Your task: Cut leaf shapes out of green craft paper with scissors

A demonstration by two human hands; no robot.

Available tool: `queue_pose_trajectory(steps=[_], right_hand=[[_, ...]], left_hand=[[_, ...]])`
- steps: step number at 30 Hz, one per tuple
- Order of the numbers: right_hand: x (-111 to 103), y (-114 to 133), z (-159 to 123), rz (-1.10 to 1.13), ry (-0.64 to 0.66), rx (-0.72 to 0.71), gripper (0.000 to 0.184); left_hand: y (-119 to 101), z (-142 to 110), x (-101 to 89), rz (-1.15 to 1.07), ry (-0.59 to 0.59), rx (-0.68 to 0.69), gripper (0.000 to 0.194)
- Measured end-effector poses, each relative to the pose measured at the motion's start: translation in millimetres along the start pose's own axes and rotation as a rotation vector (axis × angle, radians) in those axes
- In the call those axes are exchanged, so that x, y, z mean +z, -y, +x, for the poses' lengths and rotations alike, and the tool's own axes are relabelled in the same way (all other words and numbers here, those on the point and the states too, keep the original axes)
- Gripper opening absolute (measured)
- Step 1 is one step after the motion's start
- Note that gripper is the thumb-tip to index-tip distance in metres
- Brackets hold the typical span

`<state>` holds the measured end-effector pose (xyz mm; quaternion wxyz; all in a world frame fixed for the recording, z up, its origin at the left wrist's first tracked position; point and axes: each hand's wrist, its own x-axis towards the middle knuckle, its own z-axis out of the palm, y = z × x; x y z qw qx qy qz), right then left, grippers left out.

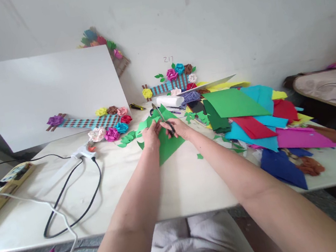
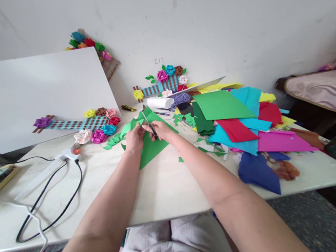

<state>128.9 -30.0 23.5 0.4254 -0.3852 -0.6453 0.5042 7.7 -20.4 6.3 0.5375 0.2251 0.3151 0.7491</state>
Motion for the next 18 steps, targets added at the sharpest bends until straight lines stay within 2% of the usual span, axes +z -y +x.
queue_pose_trajectory(steps=[5, 8, 11, 12, 14, 16, 18], right_hand=[[-15.1, 15.0, -2.0, 0.009, -0.04, -0.044, 0.035], [-30.0, 21.4, -6.1, -0.041, 0.047, -0.037, 0.034], [-45.2, 22.2, -7.6, -0.131, 0.153, 0.023, 0.035], [-49.1, 22.0, -6.9, -0.148, 0.131, 0.018, 0.034], [-54.3, 22.5, -3.7, -0.139, 0.004, -0.049, 0.036], [-56.0, 24.6, 0.9, -0.091, -0.127, -0.166, 0.04], [-55.3, 27.5, 5.9, -0.06, -0.189, -0.278, 0.048]], left_hand=[[-2.4, 2.0, -6.7, 0.099, 0.091, -0.086, 0.011], [-4.5, 1.6, -9.9, 0.159, 0.165, -0.119, 0.004], [-7.7, 2.5, -14.0, 0.229, 0.262, -0.142, 0.008], [-8.8, 3.5, -15.7, 0.253, 0.299, -0.152, 0.01], [-10.9, 6.2, -19.2, 0.291, 0.385, -0.172, 0.014], [-12.3, 8.8, -22.1, 0.323, 0.462, -0.203, 0.017], [-13.2, 9.7, -23.7, 0.363, 0.535, -0.252, 0.02]])
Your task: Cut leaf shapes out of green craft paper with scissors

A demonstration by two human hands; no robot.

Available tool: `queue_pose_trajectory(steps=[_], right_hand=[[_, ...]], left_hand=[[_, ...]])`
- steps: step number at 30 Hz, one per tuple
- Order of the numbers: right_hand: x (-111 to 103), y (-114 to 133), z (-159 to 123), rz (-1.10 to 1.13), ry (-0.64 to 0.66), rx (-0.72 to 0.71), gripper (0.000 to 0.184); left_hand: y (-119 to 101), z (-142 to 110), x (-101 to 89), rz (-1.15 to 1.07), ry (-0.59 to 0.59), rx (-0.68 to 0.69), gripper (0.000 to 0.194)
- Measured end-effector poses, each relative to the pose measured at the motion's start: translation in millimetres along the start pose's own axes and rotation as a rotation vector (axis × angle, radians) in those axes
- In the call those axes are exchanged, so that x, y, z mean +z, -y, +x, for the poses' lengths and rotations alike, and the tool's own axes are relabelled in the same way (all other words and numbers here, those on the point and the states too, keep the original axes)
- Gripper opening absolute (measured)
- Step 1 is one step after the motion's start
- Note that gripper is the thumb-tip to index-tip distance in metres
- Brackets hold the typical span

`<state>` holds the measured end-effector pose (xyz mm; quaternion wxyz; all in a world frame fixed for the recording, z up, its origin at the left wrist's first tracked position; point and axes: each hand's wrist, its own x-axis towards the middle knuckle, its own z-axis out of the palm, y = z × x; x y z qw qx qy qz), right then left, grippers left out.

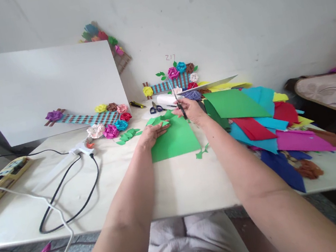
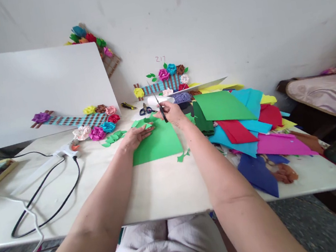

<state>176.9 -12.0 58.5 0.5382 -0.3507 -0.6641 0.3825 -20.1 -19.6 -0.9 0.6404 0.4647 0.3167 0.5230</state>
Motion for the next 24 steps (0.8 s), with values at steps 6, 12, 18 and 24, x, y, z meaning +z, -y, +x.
queue_pose_trajectory(steps=[6, 12, 18, 24], right_hand=[[8.0, -5.4, 6.7, -0.132, 0.118, -0.044, 0.051], [8.5, -15.1, 3.9, -0.192, 0.269, 0.038, 0.042], [8.8, -6.2, -1.1, -0.139, 0.393, 0.062, 0.051], [13.8, -5.8, -4.2, -0.137, 0.422, 0.103, 0.074]], left_hand=[[-1.8, -5.9, 4.1, 0.124, 0.162, -0.157, 0.023], [-3.0, -8.1, 6.0, 0.156, 0.232, -0.173, 0.026], [-2.6, -8.1, 5.6, 0.174, 0.241, -0.17, 0.04], [-6.4, -11.7, 12.2, 0.275, 0.221, -0.226, 0.032]])
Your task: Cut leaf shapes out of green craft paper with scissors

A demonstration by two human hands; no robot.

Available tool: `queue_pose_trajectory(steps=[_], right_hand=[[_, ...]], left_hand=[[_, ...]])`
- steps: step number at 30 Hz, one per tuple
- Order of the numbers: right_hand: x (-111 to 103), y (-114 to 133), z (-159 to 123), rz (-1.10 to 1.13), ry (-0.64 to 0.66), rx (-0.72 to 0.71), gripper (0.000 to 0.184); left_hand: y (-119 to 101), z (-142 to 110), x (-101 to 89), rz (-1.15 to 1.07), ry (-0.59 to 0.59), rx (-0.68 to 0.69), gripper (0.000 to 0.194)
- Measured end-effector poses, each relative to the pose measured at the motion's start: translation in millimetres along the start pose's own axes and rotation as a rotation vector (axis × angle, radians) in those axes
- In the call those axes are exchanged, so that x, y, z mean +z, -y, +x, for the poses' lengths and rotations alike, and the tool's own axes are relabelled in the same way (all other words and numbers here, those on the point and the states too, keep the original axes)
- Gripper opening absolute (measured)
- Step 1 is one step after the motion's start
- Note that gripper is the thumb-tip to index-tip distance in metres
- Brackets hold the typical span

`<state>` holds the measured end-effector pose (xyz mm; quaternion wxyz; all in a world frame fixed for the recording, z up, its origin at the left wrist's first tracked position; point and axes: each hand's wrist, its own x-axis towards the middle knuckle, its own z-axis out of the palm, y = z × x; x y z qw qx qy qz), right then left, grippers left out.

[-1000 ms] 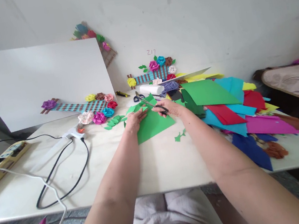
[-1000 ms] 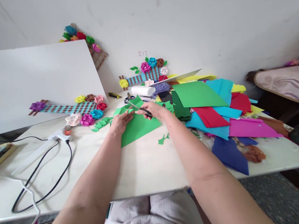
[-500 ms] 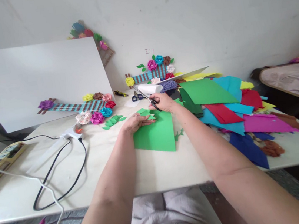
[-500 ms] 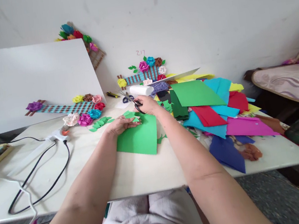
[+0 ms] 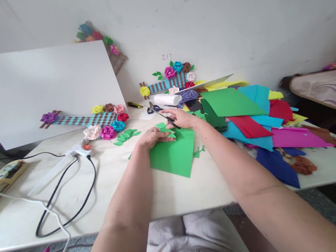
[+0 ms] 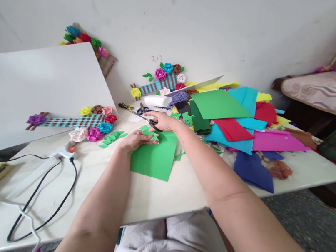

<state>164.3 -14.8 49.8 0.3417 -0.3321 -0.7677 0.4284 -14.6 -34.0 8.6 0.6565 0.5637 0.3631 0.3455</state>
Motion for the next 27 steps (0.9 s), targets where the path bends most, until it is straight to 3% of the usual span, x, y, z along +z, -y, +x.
queue_pose_trajectory(steps=[14, 20, 27], right_hand=[[5.6, -3.9, 1.6, 0.112, -0.064, 0.061, 0.067], [6.1, -1.7, 1.9, 0.161, -0.126, 0.1, 0.062], [9.4, -7.8, 7.8, 0.214, -0.317, 0.084, 0.056]], left_hand=[[0.6, 2.7, 1.9, 0.041, 0.017, 0.031, 0.03], [1.1, 5.6, 2.9, 0.062, -0.055, 0.041, 0.036], [3.3, 8.3, 1.9, -0.084, -0.197, 0.118, 0.034]])
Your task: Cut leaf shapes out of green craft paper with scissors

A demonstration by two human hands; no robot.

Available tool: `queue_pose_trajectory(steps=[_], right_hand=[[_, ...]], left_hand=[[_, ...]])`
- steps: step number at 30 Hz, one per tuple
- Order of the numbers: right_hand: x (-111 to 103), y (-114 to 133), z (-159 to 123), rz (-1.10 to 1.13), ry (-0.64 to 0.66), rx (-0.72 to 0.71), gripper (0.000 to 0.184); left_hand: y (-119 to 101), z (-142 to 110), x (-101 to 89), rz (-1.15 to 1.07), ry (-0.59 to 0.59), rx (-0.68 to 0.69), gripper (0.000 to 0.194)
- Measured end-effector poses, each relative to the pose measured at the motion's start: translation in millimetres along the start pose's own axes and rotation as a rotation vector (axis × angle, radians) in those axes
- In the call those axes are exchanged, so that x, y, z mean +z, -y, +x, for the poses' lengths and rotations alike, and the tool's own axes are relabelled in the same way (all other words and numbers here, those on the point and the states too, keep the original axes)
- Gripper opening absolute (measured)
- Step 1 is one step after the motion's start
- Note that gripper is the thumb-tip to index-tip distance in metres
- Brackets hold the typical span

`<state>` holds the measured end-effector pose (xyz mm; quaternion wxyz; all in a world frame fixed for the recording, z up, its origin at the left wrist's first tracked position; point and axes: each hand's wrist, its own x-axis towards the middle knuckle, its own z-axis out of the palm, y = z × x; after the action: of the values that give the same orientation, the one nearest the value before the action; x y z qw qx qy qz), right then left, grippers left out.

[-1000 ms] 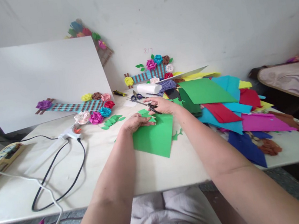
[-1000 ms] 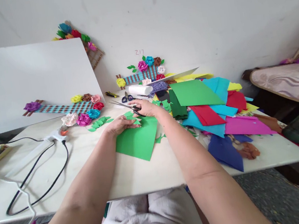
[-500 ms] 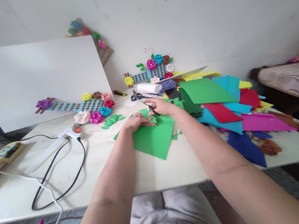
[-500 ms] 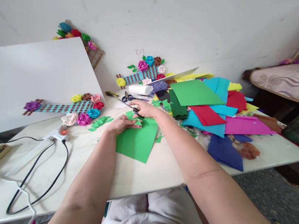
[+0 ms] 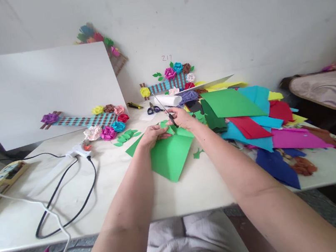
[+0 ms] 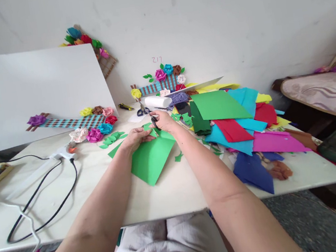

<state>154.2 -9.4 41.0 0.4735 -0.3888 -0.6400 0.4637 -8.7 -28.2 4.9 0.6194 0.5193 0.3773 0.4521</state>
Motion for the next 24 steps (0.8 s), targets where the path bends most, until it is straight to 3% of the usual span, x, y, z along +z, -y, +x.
queue_pose_trajectory(steps=[9, 17, 24], right_hand=[[10.2, -4.1, 4.9, 0.003, -0.192, 0.022, 0.052], [14.0, -3.3, 0.1, 0.029, -0.229, 0.082, 0.049], [-1.1, -11.5, 10.8, -0.117, -0.252, -0.042, 0.036]], left_hand=[[2.4, 2.2, 4.1, -0.108, -0.121, 0.075, 0.035], [3.0, 2.6, 5.4, -0.085, -0.173, 0.111, 0.042], [-1.5, 3.5, 2.5, -0.028, -0.263, 0.177, 0.037]])
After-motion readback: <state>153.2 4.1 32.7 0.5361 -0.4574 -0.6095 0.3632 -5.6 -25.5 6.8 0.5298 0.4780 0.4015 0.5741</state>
